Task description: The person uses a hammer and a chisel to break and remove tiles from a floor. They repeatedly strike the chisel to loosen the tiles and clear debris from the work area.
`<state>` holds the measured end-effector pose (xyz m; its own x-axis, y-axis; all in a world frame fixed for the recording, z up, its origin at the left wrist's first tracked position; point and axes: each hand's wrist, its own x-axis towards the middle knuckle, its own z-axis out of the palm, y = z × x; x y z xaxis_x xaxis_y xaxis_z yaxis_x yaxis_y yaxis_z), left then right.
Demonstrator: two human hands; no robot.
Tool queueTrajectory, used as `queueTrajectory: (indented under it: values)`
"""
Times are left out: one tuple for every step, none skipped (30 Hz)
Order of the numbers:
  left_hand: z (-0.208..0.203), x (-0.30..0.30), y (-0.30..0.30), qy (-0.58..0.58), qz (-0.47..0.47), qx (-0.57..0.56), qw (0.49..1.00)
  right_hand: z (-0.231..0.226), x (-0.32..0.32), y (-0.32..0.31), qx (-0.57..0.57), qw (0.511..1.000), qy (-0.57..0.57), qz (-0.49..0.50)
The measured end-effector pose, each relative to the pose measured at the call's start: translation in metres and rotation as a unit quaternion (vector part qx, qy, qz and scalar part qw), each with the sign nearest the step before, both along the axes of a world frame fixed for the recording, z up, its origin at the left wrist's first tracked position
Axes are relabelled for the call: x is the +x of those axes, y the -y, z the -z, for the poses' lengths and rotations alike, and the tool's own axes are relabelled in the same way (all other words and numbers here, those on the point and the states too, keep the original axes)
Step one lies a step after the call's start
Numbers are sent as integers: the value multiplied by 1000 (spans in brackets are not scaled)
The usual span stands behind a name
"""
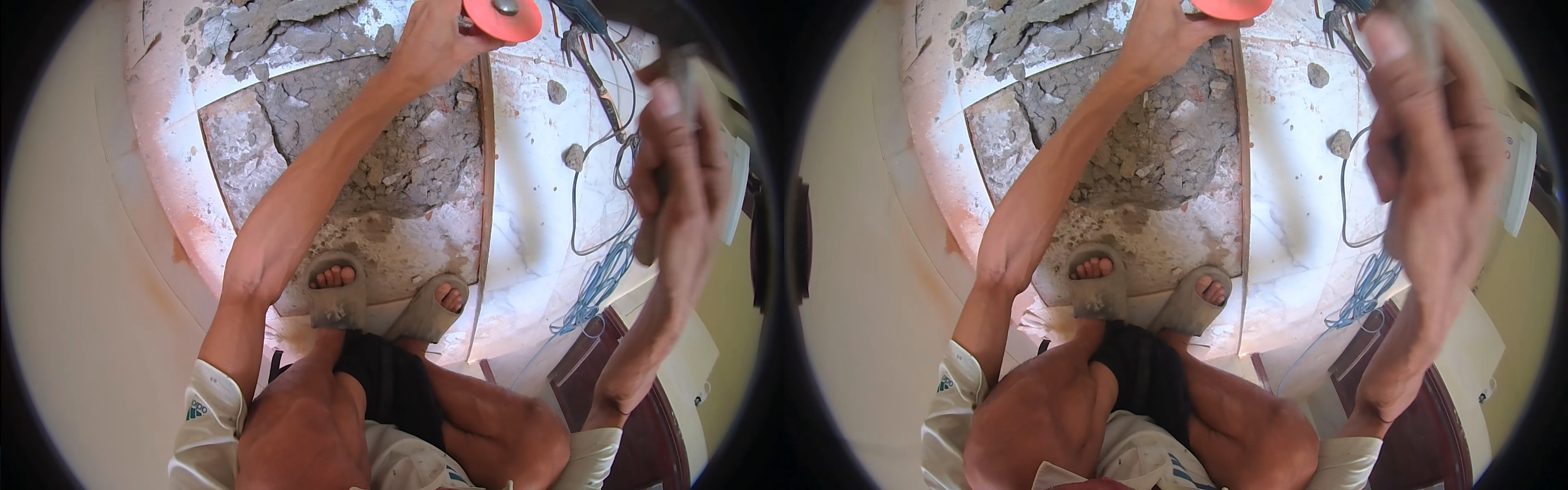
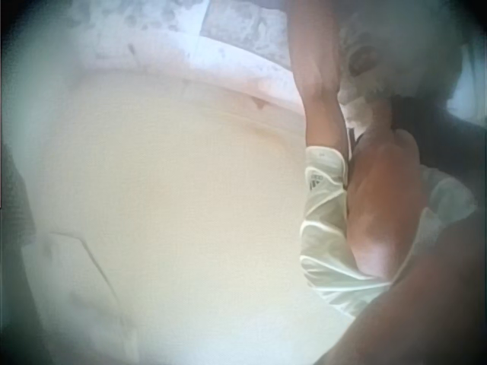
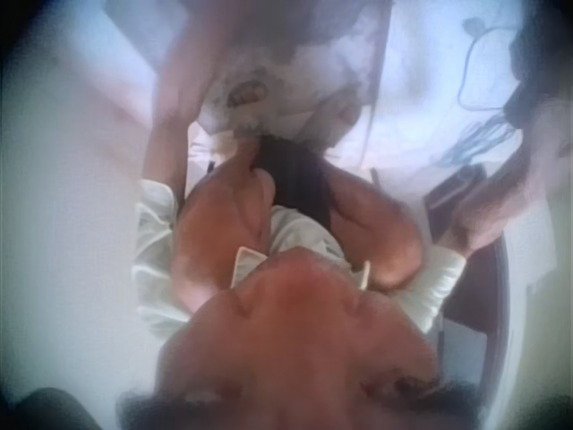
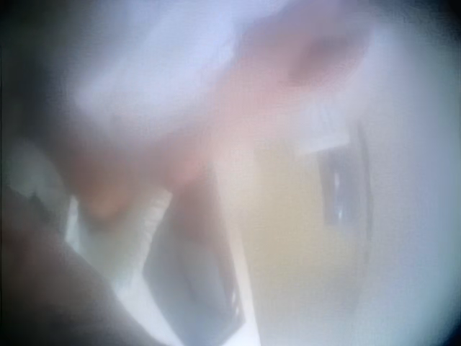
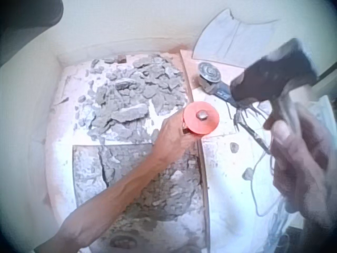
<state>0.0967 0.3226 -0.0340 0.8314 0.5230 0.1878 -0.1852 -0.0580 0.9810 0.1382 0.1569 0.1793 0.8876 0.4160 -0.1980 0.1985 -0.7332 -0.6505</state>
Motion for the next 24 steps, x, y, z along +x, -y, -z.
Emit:
queueTrajectory:
  values:
    - [-2, 4, 1, 8, 15, -30, 999, -13, 4, -8, -49, 998, 49, 4]
    - [-4, 8, 3, 15, 30, -61, 998, -26, 19, -15, -134, 986, 100, 17]
    - [-3, 9, 1, 6, 34, -57, 998, -18, 39, -15, -131, 971, 191, -53]
    - [-2, 16, 2, 5, 41, -58, 997, -14, 58, -15, -140, 939, 294, -109]
    - [-5, 22, 6, 6, 52, -59, 997, 10, 88, -4, -70, 868, 430, -238]
    - [1, 10, -6, -27, 40, -47, 998, 47, 82, -8, -28, 875, 402, -267]
    - [-4, 14, -4, -33, 50, -58, 997, 58, 70, -10, -21, 875, 388, -289]
    - [-9, 17, -2, -38, 60, -68, 995, 45, 67, -14, -95, 956, 131, -246]
    - [-17, 13, -3, -51, 51, -29, 997, 35, 58, -26, -200, 964, -89, -150]
    - [-14, 14, -7, -31, 40, -7, 999, 15, 59, -37, -198, 969, -71, -128]
    - [-8, 17, -10, -12, 28, 15, 999, -1, 60, -43, -196, 973, -54, -107]
    - [4, 12, -12, -7, 15, 36, 999, 2, 59, -43, -193, 976, -51, -89]
    - [4, 13, -8, -23, 42, -35, 998, -13, 49, -47, -124, 991, 14, -38]
    - [7, 9, -4, -17, 52, -56, 997, -26, 39, -54, -55, 995, 84, 0]
    - [4, 17, -3, 4, 68, -69, 995, -28, 63, -30, -8, 992, 121, -37]
    - [0, 26, -3, 26, 81, -78, 993, -19, 83, -6, -41, 974, 196, -101]
    - [5, 18, -11, -4, 57, -38, 998, 10, 104, 12, -45, 950, 260, -168]
    - [1, 19, -11, -4, 66, -61, 996, 24, 87, 9, -69, 957, 206, -191]
    - [-4, 23, -7, 0, 79, -85, 993, 39, 71, 8, -96, 962, 150, -208]
    - [-11, 30, -1, 9, 95, -111, 989, 50, 55, 9, -129, 962, 99, -220]
    - [-10, 30, -3, -6, 86, -122, 989, 40, 43, -4, -132, 970, 69, -192]
    - [-12, 32, -10, -14, 93, -110, 989, 24, 37, -24, -135, 976, 39, -165]
    - [-12, 35, -16, -19, 94, -97, 991, 7, 38, -43, -135, 980, 11, -145]
    - [-4, 30, -10, -39, 104, -98, 989, -7, 35, -53, -148, 982, -34, -115]
